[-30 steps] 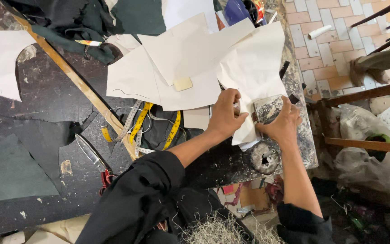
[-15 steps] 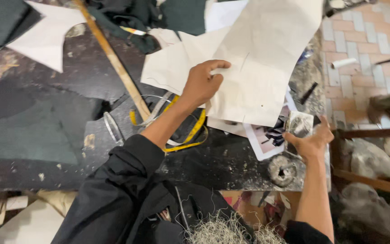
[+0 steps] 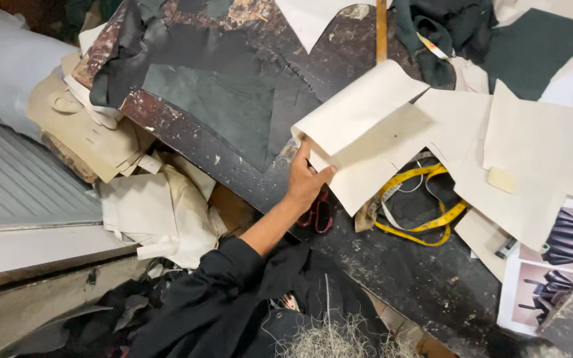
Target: The person places a paper pattern on a dark fabric, traces the outline with chalk, and then uses shears to cut the fabric along the marked lines. The person removes the pattern and continues cutting additional fabric pieces.
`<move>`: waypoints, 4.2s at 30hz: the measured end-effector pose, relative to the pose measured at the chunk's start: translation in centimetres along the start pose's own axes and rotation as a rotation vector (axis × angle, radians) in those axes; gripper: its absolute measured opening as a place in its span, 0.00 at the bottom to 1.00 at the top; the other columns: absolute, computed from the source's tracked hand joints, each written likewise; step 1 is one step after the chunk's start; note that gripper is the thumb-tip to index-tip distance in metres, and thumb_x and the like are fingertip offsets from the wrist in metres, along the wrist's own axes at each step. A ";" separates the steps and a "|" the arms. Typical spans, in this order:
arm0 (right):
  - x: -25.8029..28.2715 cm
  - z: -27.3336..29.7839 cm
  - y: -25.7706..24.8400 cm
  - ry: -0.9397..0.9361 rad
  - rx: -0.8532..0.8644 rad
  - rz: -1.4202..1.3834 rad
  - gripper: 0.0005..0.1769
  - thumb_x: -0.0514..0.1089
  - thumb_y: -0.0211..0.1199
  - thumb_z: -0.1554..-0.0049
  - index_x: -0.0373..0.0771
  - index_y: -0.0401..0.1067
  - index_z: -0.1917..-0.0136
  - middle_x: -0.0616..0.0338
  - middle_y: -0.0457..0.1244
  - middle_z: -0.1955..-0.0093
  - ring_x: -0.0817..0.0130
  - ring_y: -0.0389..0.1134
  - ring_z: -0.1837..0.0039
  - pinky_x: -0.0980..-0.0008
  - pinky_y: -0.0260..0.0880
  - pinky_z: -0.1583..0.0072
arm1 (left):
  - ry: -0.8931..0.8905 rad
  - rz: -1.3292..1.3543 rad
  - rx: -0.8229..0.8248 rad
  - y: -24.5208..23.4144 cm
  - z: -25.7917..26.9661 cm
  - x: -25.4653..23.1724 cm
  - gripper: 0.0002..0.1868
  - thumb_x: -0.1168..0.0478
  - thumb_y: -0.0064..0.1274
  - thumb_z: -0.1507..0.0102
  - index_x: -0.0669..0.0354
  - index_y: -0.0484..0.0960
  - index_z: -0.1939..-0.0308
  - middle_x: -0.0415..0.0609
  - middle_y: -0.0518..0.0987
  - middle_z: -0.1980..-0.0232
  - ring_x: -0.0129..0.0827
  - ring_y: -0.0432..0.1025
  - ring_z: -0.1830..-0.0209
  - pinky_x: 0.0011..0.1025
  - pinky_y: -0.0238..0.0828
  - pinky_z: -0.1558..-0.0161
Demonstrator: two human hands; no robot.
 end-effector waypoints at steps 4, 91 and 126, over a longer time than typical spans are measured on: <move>15.6 7.2 8.1 -0.083 0.501 -0.703 0.29 0.52 0.57 0.37 0.31 0.64 0.29 0.44 0.67 0.40 0.55 0.72 0.44 0.62 0.76 0.47 | -0.057 0.074 0.010 -1.7 1.0 -1.9 0.55 0.73 0.57 0.41 0.68 0.36 0.18 0.55 0.67 0.29 0.30 0.72 0.42 0.26 0.72 0.44; 42.7 18.3 7.8 -0.404 -0.313 -0.016 0.34 0.44 0.78 0.52 0.34 0.72 0.35 0.41 0.63 0.37 0.43 0.62 0.35 0.48 0.62 0.36 | 0.477 -0.821 0.635 -14.5 -15.2 -16.6 0.26 0.73 0.48 0.38 0.62 0.78 0.35 0.58 0.82 0.46 0.49 0.78 0.49 0.36 0.74 0.47; 1.6 23.7 1.9 0.129 -0.984 -0.590 0.51 0.37 0.84 0.50 0.41 0.52 0.25 0.55 0.52 0.30 0.64 0.58 0.26 0.62 0.65 0.28 | 1.009 -0.876 1.811 28.5 12.5 9.6 0.29 0.59 0.60 0.44 0.27 0.80 0.38 0.44 0.51 0.18 0.60 0.43 0.19 0.76 0.38 0.29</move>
Point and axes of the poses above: each hand's wrist, its own z-axis away from the middle knuckle, its own y-axis out of the palm, x = y × z, the point moved 9 cm from there along -z, towards the middle knuckle
